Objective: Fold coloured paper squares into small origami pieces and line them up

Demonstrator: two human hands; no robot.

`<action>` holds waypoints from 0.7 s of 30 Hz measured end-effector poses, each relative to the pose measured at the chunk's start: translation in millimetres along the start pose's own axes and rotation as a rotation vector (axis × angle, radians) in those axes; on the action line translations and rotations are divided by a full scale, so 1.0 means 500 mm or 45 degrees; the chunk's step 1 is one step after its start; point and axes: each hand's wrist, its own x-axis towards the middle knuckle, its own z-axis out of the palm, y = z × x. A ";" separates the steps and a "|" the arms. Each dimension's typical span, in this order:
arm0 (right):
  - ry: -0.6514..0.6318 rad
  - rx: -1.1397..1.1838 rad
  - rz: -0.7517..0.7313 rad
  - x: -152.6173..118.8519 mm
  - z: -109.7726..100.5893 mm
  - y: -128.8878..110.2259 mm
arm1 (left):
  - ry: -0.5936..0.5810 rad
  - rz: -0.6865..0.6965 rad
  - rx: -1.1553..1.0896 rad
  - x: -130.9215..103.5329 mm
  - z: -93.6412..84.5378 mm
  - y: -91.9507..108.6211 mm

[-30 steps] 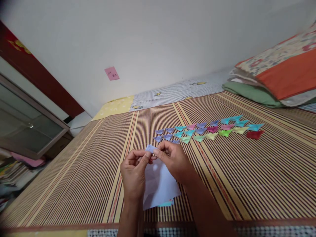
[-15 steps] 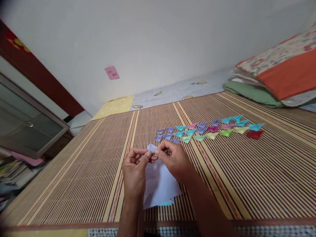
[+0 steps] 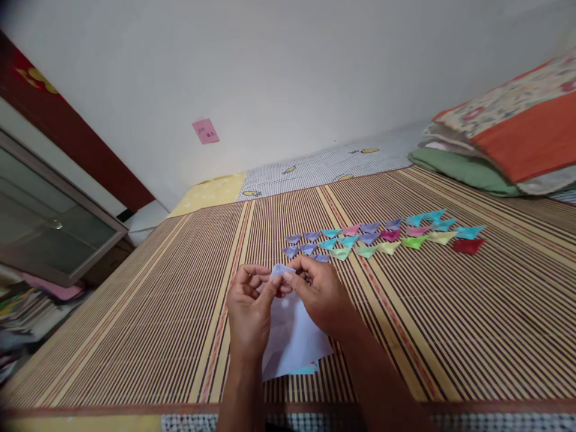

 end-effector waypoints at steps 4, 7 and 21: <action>-0.005 -0.062 0.013 0.001 -0.002 0.005 | -0.108 -0.074 0.077 0.004 -0.006 -0.001; -0.025 -0.116 0.031 0.001 -0.003 -0.002 | -0.146 -0.095 0.133 0.005 -0.010 0.000; -0.025 -0.203 -0.016 -0.002 0.018 -0.021 | -0.183 -0.061 0.041 0.008 -0.012 -0.003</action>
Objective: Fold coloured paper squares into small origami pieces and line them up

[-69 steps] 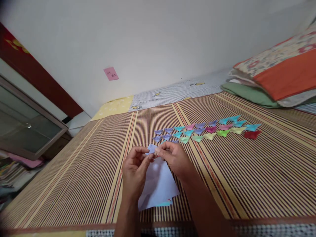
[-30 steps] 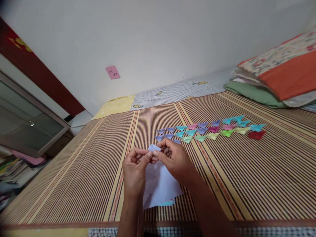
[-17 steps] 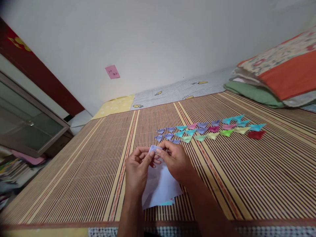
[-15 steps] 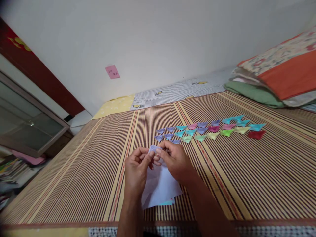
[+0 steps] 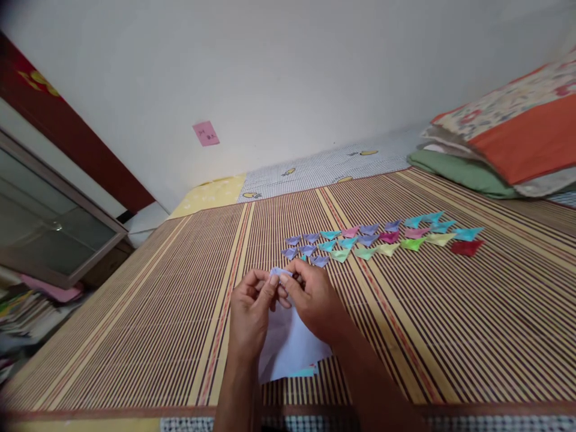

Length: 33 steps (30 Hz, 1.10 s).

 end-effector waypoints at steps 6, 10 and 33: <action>0.027 -0.079 -0.026 -0.001 -0.008 0.002 | -0.019 0.004 0.018 -0.004 -0.007 0.010; 0.056 -0.090 -0.096 0.000 -0.007 0.002 | 0.040 0.028 0.062 -0.008 -0.005 0.008; 0.051 0.119 -0.045 -0.004 -0.022 0.003 | -0.048 0.026 0.022 -0.006 -0.021 0.028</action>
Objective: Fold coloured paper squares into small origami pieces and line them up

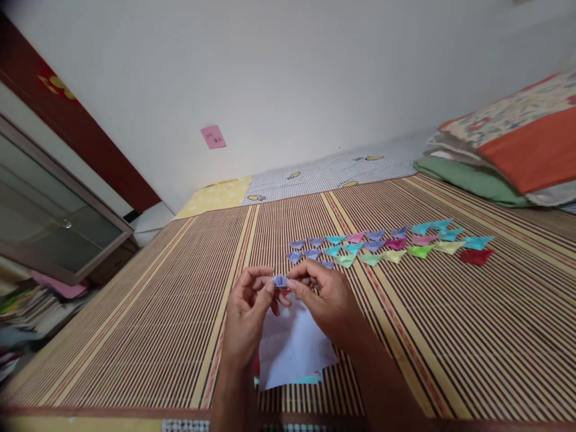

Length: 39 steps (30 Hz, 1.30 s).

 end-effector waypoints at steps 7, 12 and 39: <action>-0.018 -0.041 0.005 -0.002 -0.004 0.003 | -0.079 -0.029 -0.057 -0.003 -0.009 0.002; -0.058 -0.031 0.022 -0.002 -0.004 0.002 | -0.112 -0.057 -0.063 -0.002 -0.001 0.009; 0.047 -0.329 -0.238 -0.006 0.008 -0.038 | -0.084 -0.019 0.160 -0.008 0.007 0.009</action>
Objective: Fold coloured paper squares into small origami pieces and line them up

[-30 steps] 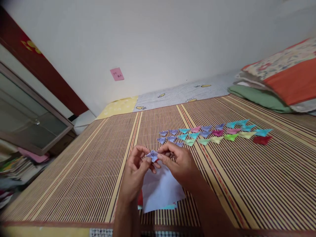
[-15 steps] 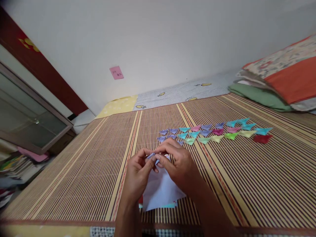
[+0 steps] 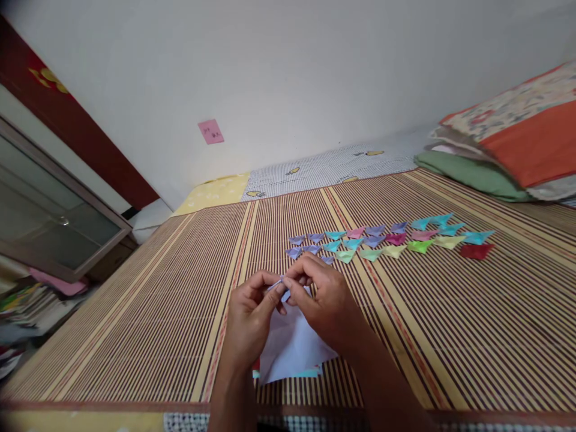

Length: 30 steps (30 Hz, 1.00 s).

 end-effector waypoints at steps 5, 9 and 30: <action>0.021 0.010 0.002 -0.001 0.001 0.002 | 0.007 -0.001 -0.023 0.000 0.003 -0.004; 0.037 -0.011 -0.022 0.000 0.001 0.004 | 0.010 -0.004 -0.029 -0.001 0.007 -0.006; 0.234 -0.217 0.021 0.001 0.003 0.005 | 0.122 0.072 -0.124 0.009 0.011 -0.018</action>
